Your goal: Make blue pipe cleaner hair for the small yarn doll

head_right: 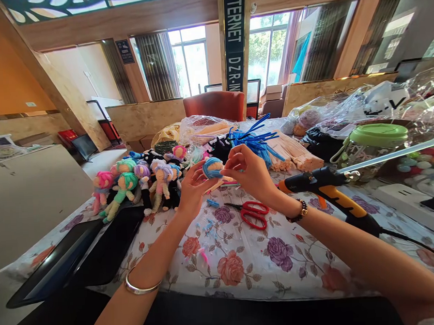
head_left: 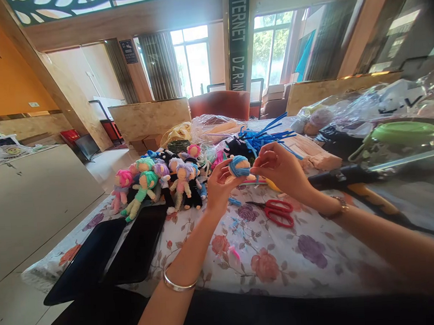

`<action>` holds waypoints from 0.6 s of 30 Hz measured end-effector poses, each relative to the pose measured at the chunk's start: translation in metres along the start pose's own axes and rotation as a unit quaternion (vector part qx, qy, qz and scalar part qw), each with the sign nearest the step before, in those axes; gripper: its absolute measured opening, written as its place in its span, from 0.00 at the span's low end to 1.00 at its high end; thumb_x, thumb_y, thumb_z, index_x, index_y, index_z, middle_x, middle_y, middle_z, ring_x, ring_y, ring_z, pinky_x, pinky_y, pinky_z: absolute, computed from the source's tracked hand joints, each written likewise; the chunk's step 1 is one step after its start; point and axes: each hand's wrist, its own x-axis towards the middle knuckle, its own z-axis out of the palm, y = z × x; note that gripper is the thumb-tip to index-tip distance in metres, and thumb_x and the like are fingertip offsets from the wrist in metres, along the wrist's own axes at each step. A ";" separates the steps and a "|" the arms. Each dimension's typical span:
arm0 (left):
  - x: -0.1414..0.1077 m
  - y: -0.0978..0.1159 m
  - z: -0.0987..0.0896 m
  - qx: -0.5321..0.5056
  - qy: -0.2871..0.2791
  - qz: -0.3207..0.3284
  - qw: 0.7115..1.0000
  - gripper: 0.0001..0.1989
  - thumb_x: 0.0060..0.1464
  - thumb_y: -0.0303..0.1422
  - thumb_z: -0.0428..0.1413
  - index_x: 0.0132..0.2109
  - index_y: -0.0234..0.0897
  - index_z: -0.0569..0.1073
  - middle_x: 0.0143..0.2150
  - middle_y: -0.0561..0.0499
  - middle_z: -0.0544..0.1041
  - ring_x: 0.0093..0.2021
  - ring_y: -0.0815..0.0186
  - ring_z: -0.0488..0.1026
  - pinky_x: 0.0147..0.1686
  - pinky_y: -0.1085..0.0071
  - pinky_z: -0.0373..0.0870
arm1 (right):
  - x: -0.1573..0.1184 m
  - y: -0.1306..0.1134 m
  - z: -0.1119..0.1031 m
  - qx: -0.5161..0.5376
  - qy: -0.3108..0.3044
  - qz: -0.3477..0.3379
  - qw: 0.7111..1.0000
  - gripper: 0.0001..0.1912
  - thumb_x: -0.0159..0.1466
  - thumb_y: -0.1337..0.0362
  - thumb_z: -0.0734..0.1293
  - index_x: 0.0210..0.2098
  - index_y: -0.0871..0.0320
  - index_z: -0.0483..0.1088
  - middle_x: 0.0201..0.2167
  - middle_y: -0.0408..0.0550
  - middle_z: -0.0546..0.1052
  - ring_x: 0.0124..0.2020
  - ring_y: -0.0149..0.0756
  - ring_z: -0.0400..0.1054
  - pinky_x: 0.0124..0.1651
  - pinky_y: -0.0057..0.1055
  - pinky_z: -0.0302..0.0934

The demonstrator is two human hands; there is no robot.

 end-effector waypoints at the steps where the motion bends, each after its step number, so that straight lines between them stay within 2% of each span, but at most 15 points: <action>1: 0.000 0.000 0.000 0.000 -0.001 -0.002 1.000 0.28 0.29 0.26 0.69 0.44 0.42 0.75 0.38 0.52 0.77 0.40 0.65 0.73 0.45 0.66 0.67 | 0.000 0.000 0.000 0.002 -0.003 0.002 1.000 0.23 0.48 0.53 0.75 0.35 0.55 0.61 0.27 0.41 0.74 0.28 0.31 0.69 0.31 0.28 0.65; 6: -0.001 0.002 0.000 -0.003 -0.009 -0.009 1.000 0.29 0.28 0.27 0.69 0.44 0.41 0.74 0.38 0.52 0.76 0.41 0.65 0.72 0.43 0.67 0.67 | 0.001 0.002 -0.001 0.047 -0.012 0.020 0.999 0.26 0.46 0.54 0.76 0.36 0.55 0.60 0.26 0.40 0.74 0.26 0.32 0.69 0.26 0.27 0.65; 12: -0.001 0.002 0.000 -0.017 -0.019 -0.018 1.000 0.29 0.29 0.27 0.69 0.44 0.42 0.75 0.39 0.53 0.77 0.42 0.65 0.72 0.43 0.67 0.68 | 0.002 0.002 -0.002 0.065 -0.005 0.013 0.998 0.27 0.44 0.56 0.77 0.35 0.55 0.60 0.24 0.40 0.75 0.24 0.31 0.69 0.28 0.28 0.66; 15: -0.001 0.002 0.000 -0.026 -0.021 -0.023 0.999 0.29 0.29 0.26 0.69 0.44 0.42 0.75 0.39 0.53 0.76 0.41 0.65 0.72 0.43 0.67 0.68 | 0.002 0.003 -0.004 0.053 0.004 0.006 0.999 0.25 0.45 0.56 0.77 0.35 0.55 0.62 0.25 0.41 0.75 0.26 0.32 0.70 0.29 0.29 0.67; 18: -0.001 0.002 0.000 -0.034 -0.017 -0.028 0.999 0.29 0.29 0.26 0.68 0.44 0.43 0.74 0.39 0.53 0.76 0.41 0.65 0.72 0.42 0.67 0.69 | 0.000 0.007 -0.005 0.007 0.016 -0.032 0.999 0.18 0.48 0.55 0.75 0.31 0.56 0.67 0.28 0.43 0.75 0.29 0.33 0.70 0.33 0.31 0.68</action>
